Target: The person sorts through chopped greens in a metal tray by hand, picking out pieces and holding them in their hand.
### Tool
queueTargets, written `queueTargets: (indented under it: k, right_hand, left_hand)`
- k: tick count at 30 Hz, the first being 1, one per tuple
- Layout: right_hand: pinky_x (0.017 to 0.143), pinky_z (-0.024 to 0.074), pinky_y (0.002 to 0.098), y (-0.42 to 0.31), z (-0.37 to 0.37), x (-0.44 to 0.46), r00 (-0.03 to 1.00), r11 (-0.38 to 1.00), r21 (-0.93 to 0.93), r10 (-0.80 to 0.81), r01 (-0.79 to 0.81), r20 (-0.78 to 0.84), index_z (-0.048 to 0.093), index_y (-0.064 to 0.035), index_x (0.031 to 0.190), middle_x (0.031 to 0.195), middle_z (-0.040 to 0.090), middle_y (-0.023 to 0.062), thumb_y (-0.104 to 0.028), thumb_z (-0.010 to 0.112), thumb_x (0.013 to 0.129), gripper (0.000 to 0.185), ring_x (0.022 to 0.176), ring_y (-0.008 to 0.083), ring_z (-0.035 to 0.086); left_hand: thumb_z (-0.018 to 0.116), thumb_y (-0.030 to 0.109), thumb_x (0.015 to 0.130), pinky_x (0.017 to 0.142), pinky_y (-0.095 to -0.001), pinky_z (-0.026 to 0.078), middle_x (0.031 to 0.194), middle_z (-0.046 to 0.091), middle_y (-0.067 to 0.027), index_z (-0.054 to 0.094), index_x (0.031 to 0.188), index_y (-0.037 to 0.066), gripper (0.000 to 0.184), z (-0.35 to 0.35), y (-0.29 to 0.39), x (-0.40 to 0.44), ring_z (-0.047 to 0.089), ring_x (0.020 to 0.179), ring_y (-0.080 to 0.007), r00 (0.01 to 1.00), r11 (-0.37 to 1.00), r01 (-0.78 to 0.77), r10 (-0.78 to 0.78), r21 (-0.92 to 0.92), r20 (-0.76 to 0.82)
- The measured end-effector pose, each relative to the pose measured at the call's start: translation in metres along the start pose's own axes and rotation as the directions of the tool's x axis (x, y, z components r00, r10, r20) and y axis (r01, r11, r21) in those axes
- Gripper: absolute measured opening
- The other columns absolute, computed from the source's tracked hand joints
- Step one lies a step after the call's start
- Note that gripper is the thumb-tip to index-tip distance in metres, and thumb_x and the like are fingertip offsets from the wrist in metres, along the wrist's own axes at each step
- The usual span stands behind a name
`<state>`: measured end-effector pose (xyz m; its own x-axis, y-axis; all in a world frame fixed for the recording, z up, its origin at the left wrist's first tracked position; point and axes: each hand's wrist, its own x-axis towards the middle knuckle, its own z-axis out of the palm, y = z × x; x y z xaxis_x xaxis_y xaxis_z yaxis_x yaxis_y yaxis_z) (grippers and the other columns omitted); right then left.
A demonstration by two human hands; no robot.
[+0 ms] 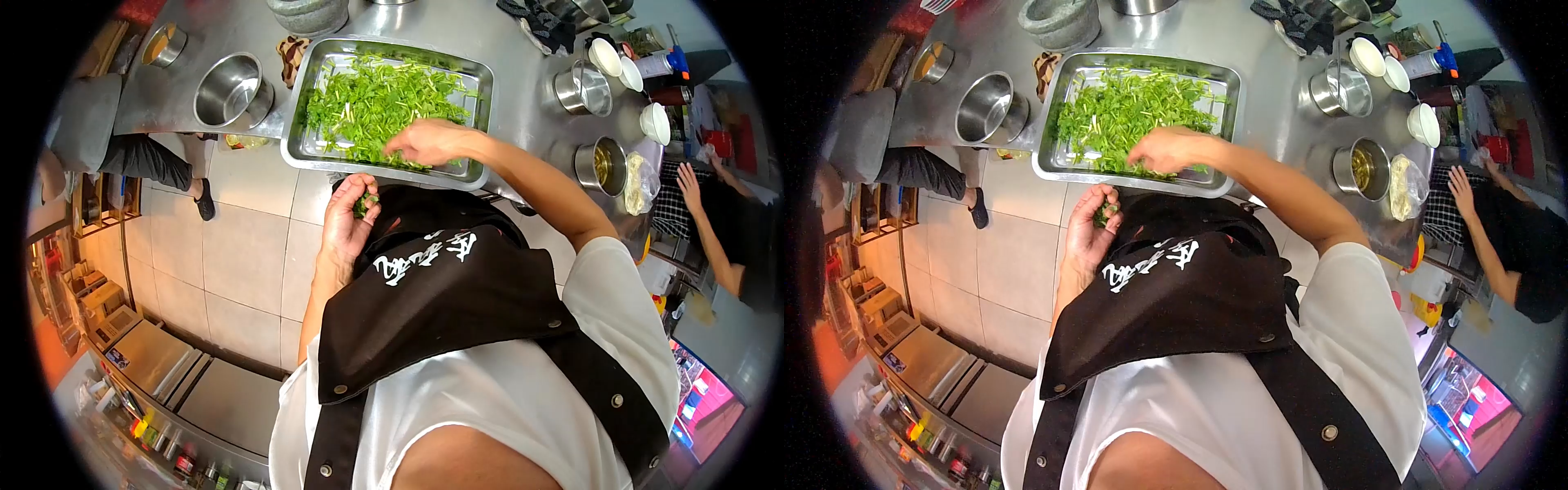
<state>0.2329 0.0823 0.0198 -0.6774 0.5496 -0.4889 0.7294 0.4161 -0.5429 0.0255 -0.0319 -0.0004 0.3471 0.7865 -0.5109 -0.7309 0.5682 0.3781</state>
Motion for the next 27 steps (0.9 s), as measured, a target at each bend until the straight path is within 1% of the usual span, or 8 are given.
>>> queueTargets:
  k: [3, 6, 9, 13, 17, 20, 25, 27]
  right_hand:
    - [0.074, 0.0504, 0.0374, 0.020, -0.009, 0.017, 0.958, 0.997, 0.013, 0.079, -0.079, -0.276, 0.048, -0.0239, 0.130, 0.089, 0.065, 0.0108, -0.017, 0.051, 0.088, 0.043, 0.080, 0.0225, 0.062]
    - [0.074, 0.0511, 0.0375, 0.017, -0.041, -0.002, 0.889, 0.977, 0.178, 0.183, -0.117, -0.419, 0.059, -0.0204, 0.119, 0.091, 0.067, 0.0097, -0.022, 0.052, 0.086, 0.033, 0.080, 0.0249, 0.064]
    - [0.073, 0.0507, 0.0368, 0.032, -0.035, -0.013, 0.870, 0.995, 0.102, 0.050, 0.001, -0.491, 0.064, -0.0176, 0.111, 0.088, 0.068, 0.0081, -0.024, 0.055, 0.085, 0.028, 0.078, 0.0232, 0.064]
    - [0.073, 0.0504, 0.0373, 0.028, -0.016, -0.020, 0.987, 0.974, 0.228, 0.046, -0.010, -0.152, 0.064, -0.0138, 0.107, 0.088, 0.068, 0.0080, -0.024, 0.054, 0.084, 0.027, 0.080, 0.0263, 0.064]
    - [0.074, 0.0503, 0.0384, 0.032, -0.010, -0.018, 0.900, 0.974, 0.042, 0.222, -0.223, -0.376, 0.061, -0.0147, 0.112, 0.091, 0.068, 0.0087, -0.020, 0.052, 0.084, 0.031, 0.082, 0.0287, 0.064]
    - [0.075, 0.0501, 0.0386, 0.034, -0.022, -0.029, 0.866, 0.977, 0.155, 0.204, -0.148, -0.457, 0.062, -0.0154, 0.112, 0.094, 0.067, 0.0096, -0.020, 0.053, 0.083, 0.031, 0.083, 0.0285, 0.063]
    - [0.080, 0.0487, 0.0358, 0.028, -0.001, -0.036, 0.997, 0.994, 0.093, -0.063, 0.059, 0.043, 0.068, -0.0158, 0.101, 0.096, 0.067, 0.0083, -0.017, 0.054, 0.081, 0.024, 0.089, 0.0255, 0.063]
    - [0.080, 0.0490, 0.0365, 0.030, 0.005, -0.034, 0.998, 0.998, 0.066, 0.026, -0.022, -0.059, 0.068, -0.0169, 0.100, 0.096, 0.067, 0.0084, -0.019, 0.054, 0.081, 0.024, 0.088, 0.0260, 0.063]
  left_hand:
    - [0.057, 0.012, 0.089, 0.055, -0.0210, 0.038, 0.081, 0.057, -0.0031, 0.058, 0.093, 0.003, 0.010, 0.004, 0.003, 0.001, 0.046, 0.065, -0.0099, 1.000, 1.000, 0.004, -0.004, 0.023, -0.006]
    - [0.057, 0.012, 0.089, 0.055, -0.0211, 0.038, 0.081, 0.057, -0.0032, 0.058, 0.093, 0.003, 0.010, 0.000, 0.004, 0.000, 0.046, 0.065, -0.0098, 1.000, 1.000, -0.013, 0.013, 0.020, 0.002]
    - [0.057, 0.012, 0.089, 0.054, -0.0212, 0.038, 0.080, 0.057, -0.0032, 0.059, 0.093, 0.003, 0.010, -0.003, 0.004, 0.000, 0.046, 0.065, -0.0097, 1.000, 1.000, -0.021, 0.021, 0.010, 0.000]
    - [0.056, 0.013, 0.090, 0.054, -0.0215, 0.037, 0.080, 0.057, -0.0032, 0.059, 0.093, 0.003, 0.011, -0.005, 0.002, -0.001, 0.046, 0.064, -0.0097, 1.000, 1.000, -0.005, 0.005, 0.003, -0.010]
    - [0.056, 0.014, 0.090, 0.054, -0.0217, 0.038, 0.080, 0.057, -0.0035, 0.059, 0.093, 0.003, 0.012, -0.005, 0.002, 0.000, 0.046, 0.064, -0.0101, 1.000, 1.000, 0.002, -0.002, 0.010, -0.003]
    - [0.056, 0.014, 0.090, 0.055, -0.0218, 0.038, 0.080, 0.057, -0.0037, 0.059, 0.093, 0.003, 0.012, -0.005, 0.005, -0.001, 0.046, 0.064, -0.0104, 1.000, 1.000, -0.007, 0.007, 0.009, -0.003]
    - [0.056, 0.014, 0.090, 0.055, -0.0216, 0.038, 0.080, 0.057, -0.0035, 0.059, 0.094, 0.002, 0.012, -0.006, 0.006, -0.002, 0.047, 0.064, -0.0102, 1.000, 1.000, -0.014, 0.014, 0.008, -0.017]
    - [0.056, 0.014, 0.090, 0.054, -0.0216, 0.038, 0.080, 0.057, -0.0035, 0.059, 0.094, 0.002, 0.012, -0.007, 0.006, -0.003, 0.047, 0.064, -0.0100, 1.000, 1.000, -0.012, 0.012, 0.007, -0.015]
